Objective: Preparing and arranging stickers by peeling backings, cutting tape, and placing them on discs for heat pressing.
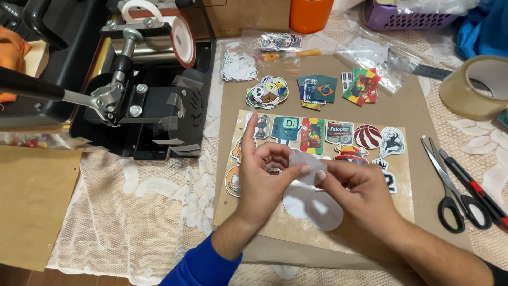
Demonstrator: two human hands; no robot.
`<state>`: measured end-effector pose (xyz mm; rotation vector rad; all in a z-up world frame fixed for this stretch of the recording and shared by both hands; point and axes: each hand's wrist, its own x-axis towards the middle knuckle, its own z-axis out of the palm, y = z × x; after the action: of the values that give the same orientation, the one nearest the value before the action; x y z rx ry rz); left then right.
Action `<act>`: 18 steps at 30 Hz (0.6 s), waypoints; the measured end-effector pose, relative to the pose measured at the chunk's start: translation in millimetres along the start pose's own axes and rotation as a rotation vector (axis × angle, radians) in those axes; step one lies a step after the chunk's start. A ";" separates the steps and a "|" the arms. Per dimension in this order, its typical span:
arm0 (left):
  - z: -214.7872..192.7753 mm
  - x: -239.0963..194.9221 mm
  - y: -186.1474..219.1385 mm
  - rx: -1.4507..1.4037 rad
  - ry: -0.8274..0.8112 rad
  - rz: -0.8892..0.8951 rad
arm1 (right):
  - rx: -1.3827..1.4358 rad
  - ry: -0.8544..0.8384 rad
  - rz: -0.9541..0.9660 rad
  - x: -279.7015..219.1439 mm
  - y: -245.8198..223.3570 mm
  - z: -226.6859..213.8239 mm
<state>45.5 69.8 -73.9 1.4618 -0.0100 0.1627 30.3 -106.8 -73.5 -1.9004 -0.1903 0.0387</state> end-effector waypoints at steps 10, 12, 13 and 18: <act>-14.4 0.7 -1.1 0.353 0.256 0.401 | -0.935 -0.432 -0.071 47.6 -11.2 -26.8; -15.2 4.5 -7.5 0.241 0.319 0.410 | -0.872 -0.294 -0.338 73.2 -27.7 -7.0; -14.9 5.3 -8.1 0.238 0.314 0.411 | -0.874 -0.290 -0.335 98.4 -15.9 5.1; -14.9 5.3 -4.1 0.146 0.398 0.423 | -0.848 0.027 -0.545 207.9 46.4 62.3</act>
<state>49.9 84.7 -79.0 1.5355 0.0168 0.8113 233.1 -31.9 -123.9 -2.6117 -0.7980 -0.5076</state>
